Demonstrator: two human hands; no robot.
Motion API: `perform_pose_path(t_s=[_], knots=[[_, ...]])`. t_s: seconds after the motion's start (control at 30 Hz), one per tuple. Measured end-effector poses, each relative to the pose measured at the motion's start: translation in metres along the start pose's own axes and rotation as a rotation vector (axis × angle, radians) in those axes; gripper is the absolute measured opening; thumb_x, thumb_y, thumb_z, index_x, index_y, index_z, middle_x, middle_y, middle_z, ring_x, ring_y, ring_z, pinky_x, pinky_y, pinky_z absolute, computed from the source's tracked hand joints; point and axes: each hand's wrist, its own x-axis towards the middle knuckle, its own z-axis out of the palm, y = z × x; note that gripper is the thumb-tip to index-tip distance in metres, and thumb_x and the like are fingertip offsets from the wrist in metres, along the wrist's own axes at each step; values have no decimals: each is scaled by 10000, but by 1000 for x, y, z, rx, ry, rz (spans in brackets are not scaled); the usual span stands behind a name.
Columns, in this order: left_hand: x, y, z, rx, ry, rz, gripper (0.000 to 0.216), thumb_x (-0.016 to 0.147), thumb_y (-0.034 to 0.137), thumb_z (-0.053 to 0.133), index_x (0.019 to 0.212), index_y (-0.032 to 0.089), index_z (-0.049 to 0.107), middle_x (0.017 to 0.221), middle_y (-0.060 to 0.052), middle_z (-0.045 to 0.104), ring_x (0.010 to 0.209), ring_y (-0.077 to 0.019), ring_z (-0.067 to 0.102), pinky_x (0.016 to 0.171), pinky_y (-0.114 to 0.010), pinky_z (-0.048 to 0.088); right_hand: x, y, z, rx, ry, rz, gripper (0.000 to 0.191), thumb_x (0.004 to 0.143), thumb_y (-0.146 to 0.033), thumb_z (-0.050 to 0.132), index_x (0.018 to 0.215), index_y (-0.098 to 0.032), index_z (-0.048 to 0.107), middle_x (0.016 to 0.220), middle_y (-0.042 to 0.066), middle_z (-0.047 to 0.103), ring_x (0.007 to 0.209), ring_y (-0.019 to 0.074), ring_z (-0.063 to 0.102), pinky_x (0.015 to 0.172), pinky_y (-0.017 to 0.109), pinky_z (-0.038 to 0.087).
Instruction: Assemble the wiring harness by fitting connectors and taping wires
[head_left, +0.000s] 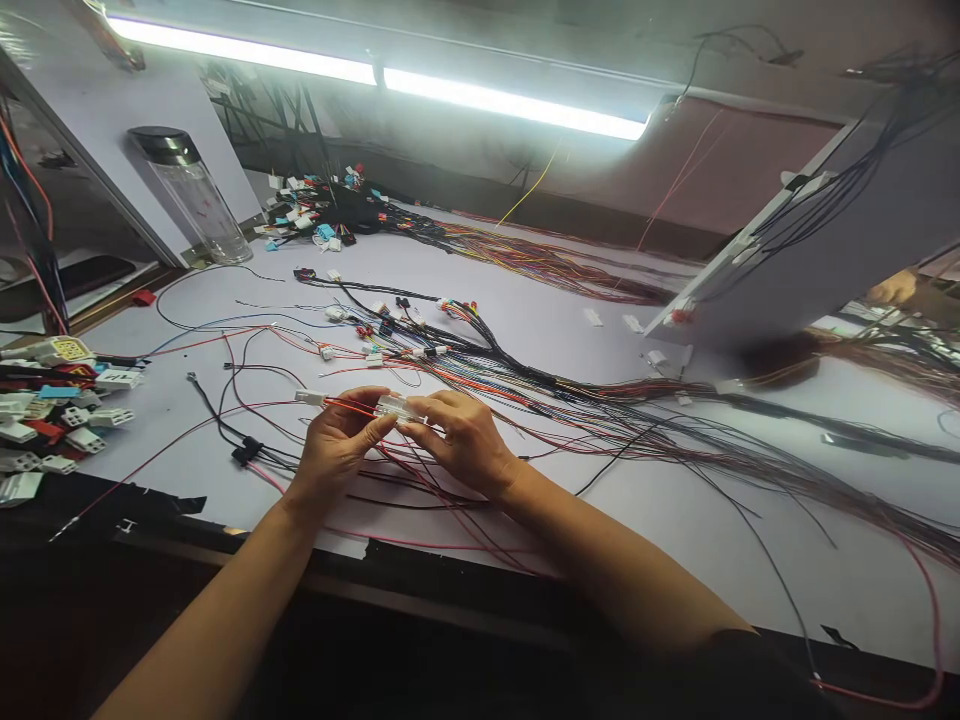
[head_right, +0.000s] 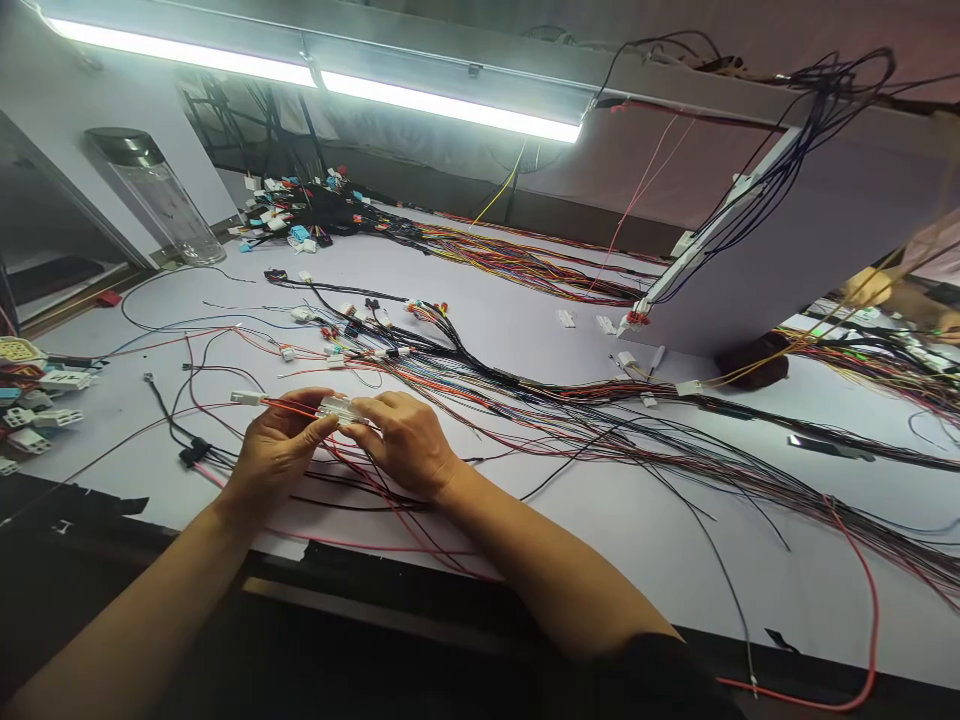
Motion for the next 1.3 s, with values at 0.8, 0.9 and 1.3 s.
perform_pose_path(t_s=[0.8, 0.9, 1.3], knots=[[2, -1, 2, -41, 28, -28, 469, 577, 258, 877, 1014, 192, 721, 924, -57, 737, 879, -202, 677, 933, -364, 496, 2, 0, -1, 0, 9, 4, 298, 968, -356, 503, 1074, -164, 704, 921, 75, 717, 828, 155, 638, 787, 241, 457], [1, 1, 4, -53, 47, -21, 457, 575, 253, 879, 1002, 198, 724, 912, -51, 738, 881, -196, 677, 939, -362, 493, 2, -1, -3, 26, 13, 3, 271, 962, -338, 520, 1042, -171, 719, 875, 62, 714, 792, 145, 629, 761, 229, 447], [-1, 5, 8, -7, 66, -18, 397, 572, 267, 879, 929, 180, 728, 890, -60, 737, 814, -185, 677, 894, -369, 519, 0, 0, 5, 60, 100, -24, 233, 955, -302, 538, 952, -161, 723, 863, 65, 725, 797, 153, 634, 772, 244, 464]])
